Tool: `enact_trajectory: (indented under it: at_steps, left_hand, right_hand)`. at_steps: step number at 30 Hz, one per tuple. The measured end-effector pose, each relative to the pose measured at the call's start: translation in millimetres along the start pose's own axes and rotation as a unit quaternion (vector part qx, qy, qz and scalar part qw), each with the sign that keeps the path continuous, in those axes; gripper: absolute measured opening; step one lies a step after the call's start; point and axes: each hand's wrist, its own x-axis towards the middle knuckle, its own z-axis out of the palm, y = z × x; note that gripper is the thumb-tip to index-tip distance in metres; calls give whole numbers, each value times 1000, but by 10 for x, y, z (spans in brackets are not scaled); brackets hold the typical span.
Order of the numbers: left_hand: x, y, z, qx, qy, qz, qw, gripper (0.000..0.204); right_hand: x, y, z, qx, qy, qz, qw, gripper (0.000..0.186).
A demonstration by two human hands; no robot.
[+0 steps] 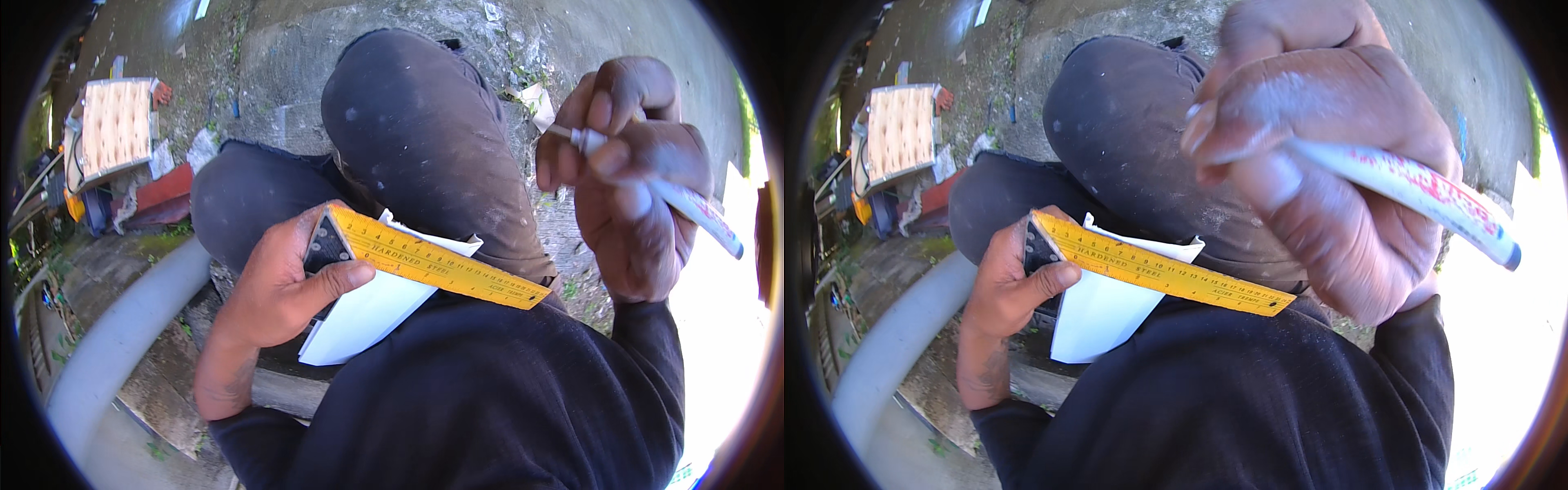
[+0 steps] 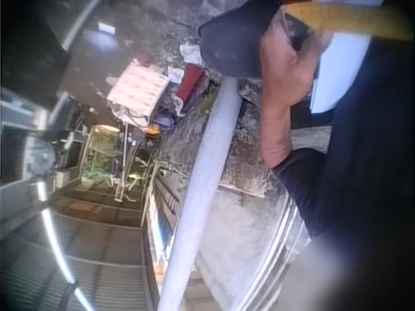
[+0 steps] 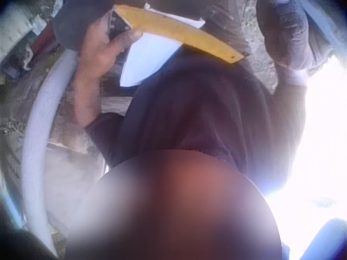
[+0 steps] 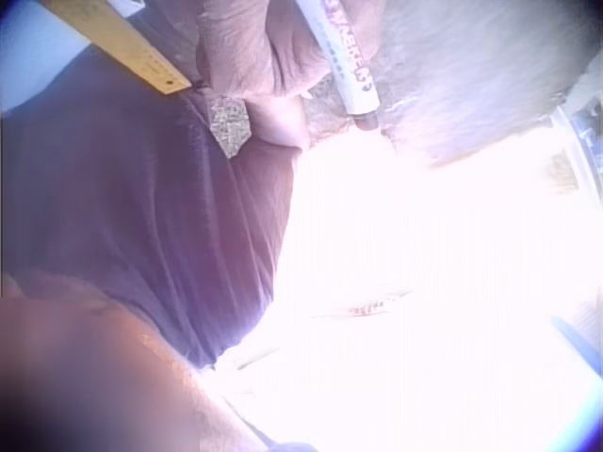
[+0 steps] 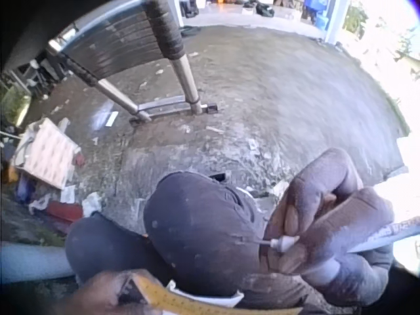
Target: The person measures and marks a white sheet metal piece using a ruler and marker, then uses an angle grinder to cut along the marked line. The person holds the sheet metal with one hand and operates the grinder with the other.
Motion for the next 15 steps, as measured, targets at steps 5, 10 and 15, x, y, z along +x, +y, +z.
enact_trajectory:
  at_steps: [5,10,15]
  left_hand:
    - [-106,-34,-73,-4,11,37,999,35]
    - [-126,82,-284,-67,87,112,988,43]
    - [45,224,-295,-17,98,135,986,39]
  right_hand:
    - [-246,27,-119,14,20,71,997,26]
    - [-377,144,41,80,79,85,990,22]
    - [-342,320,186,179,85,118,973,28]
